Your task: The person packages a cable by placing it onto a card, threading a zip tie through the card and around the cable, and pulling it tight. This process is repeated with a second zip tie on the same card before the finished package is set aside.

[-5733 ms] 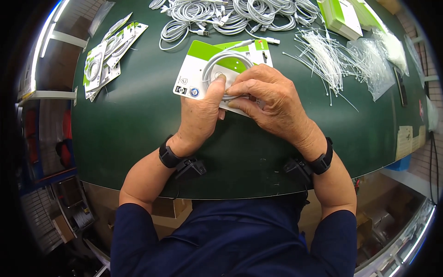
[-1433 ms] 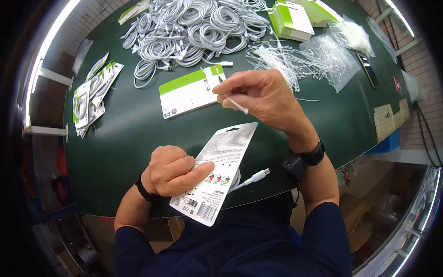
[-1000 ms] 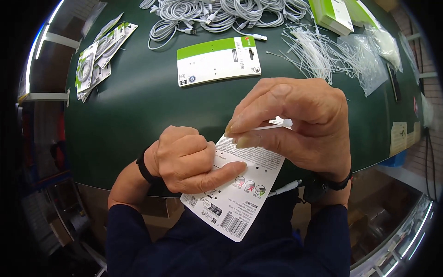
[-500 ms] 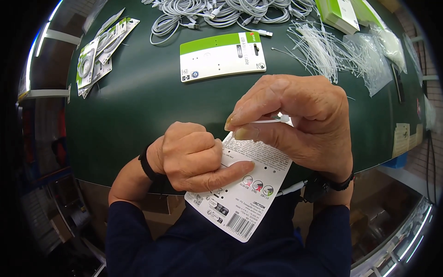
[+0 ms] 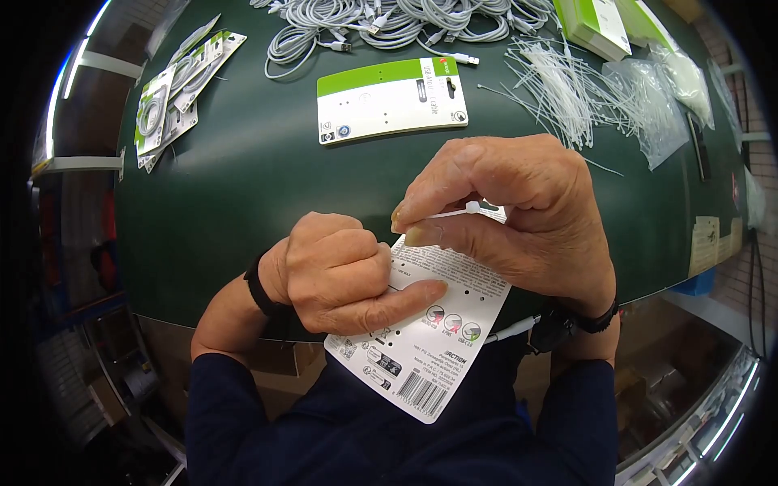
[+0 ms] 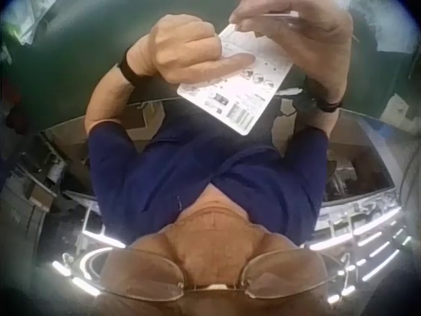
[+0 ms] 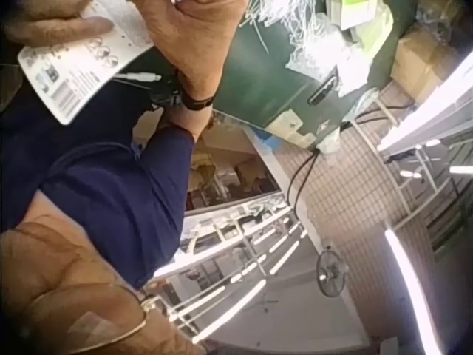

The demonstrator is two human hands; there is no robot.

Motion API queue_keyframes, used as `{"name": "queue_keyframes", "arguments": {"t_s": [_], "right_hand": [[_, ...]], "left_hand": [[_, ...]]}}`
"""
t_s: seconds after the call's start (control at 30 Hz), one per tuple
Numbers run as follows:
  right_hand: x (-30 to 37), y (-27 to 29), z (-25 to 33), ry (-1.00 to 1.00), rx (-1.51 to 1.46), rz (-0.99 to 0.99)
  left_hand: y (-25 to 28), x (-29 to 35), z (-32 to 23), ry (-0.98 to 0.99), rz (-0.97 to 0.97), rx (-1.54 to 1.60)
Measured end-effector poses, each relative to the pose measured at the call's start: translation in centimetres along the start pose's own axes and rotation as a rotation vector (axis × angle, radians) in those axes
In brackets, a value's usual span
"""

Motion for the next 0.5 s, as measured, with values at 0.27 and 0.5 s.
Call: {"name": "queue_keyframes", "arguments": {"t_s": [0.27, 0.5], "right_hand": [[-0.3, -0.1, -0.3, -0.019, 0.070, 0.080], [0.2, -1.8, -1.0, -0.106, 0.087, 0.257]], "left_hand": [[0.1, -0.3, 0.2, -0.002, -0.007, -0.012], [0.1, -0.2, 0.3, 0.013, -0.001, -0.045]]}}
Point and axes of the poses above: each hand's wrist, its own x-axis away from the middle knuckle, its own y-axis out of the back of the hand, z = x × y, the point moved 10 cm from there along -x, towards the middle knuckle, and after that the axes turned 6 degrees about -z, right-handed, at the moved point
